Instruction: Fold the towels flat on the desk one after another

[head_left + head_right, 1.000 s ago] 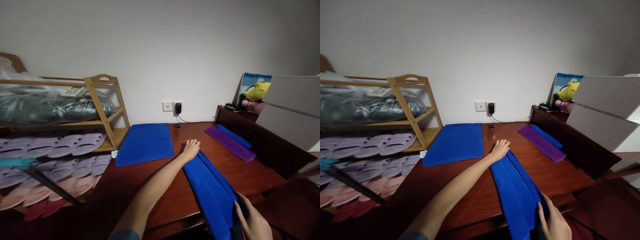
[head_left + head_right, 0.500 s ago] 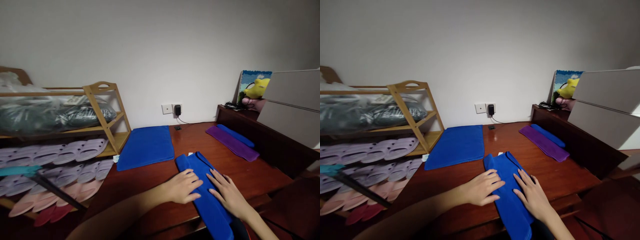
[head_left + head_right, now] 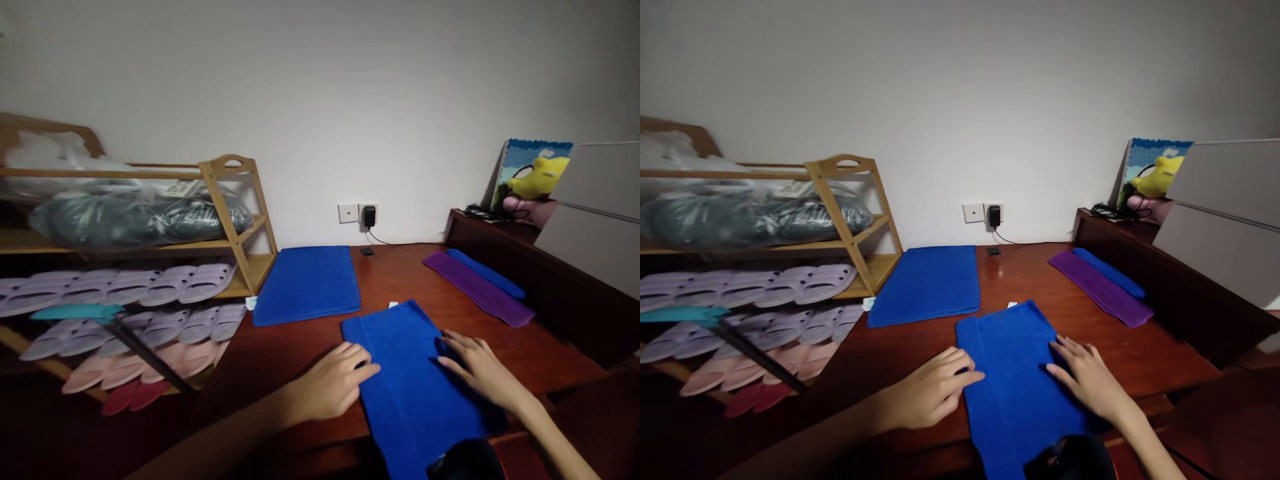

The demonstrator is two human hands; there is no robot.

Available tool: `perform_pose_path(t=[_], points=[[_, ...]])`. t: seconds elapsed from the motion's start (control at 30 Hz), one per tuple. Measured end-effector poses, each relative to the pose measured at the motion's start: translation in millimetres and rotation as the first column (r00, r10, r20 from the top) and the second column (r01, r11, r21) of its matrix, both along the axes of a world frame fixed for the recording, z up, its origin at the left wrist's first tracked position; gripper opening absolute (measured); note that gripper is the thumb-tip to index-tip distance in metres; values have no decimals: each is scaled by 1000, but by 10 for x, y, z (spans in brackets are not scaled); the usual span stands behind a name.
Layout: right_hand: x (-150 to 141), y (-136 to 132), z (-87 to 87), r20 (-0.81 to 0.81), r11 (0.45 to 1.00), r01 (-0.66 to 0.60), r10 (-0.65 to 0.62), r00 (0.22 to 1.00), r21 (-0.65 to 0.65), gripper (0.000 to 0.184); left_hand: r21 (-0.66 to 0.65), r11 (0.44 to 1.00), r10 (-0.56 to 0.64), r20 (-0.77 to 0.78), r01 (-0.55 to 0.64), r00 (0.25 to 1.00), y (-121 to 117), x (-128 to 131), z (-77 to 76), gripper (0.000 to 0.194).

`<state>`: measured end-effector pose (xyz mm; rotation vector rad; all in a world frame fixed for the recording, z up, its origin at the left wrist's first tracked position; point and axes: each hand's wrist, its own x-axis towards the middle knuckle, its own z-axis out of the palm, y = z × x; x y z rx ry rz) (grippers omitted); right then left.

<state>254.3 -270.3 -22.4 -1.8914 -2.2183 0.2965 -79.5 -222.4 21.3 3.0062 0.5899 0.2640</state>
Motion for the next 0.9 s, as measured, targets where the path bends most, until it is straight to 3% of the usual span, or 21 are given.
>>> perform_pose_path(t=[0.2,0.33,0.4,0.53,0.7,0.9], points=[[-154,746,74,-17,987,-83,87,996,141,44,133,991,-11,25,8,1000,412,214,-152,54],[-282,1240,-19,-11,993,65,-64,998,96,44,160,986,51,-14,-48,999,548,126,-132,51],[-299,1375,-60,-11,994,75,-75,997,73,42,194,979,67,-29,-60,997,521,-6,-69,45],[-307,1463,-111,-6,996,66,-66,998,54,28,258,963,97,-47,-82,994,405,-330,-14,28],[-337,1485,-109,-8,997,56,-56,998,44,22,235,962,149,-25,-140,988,316,-629,-90,26],[-409,1443,-65,27,996,88,-88,996,18,17,70,991,112,58,-116,992,296,-616,-97,32]])
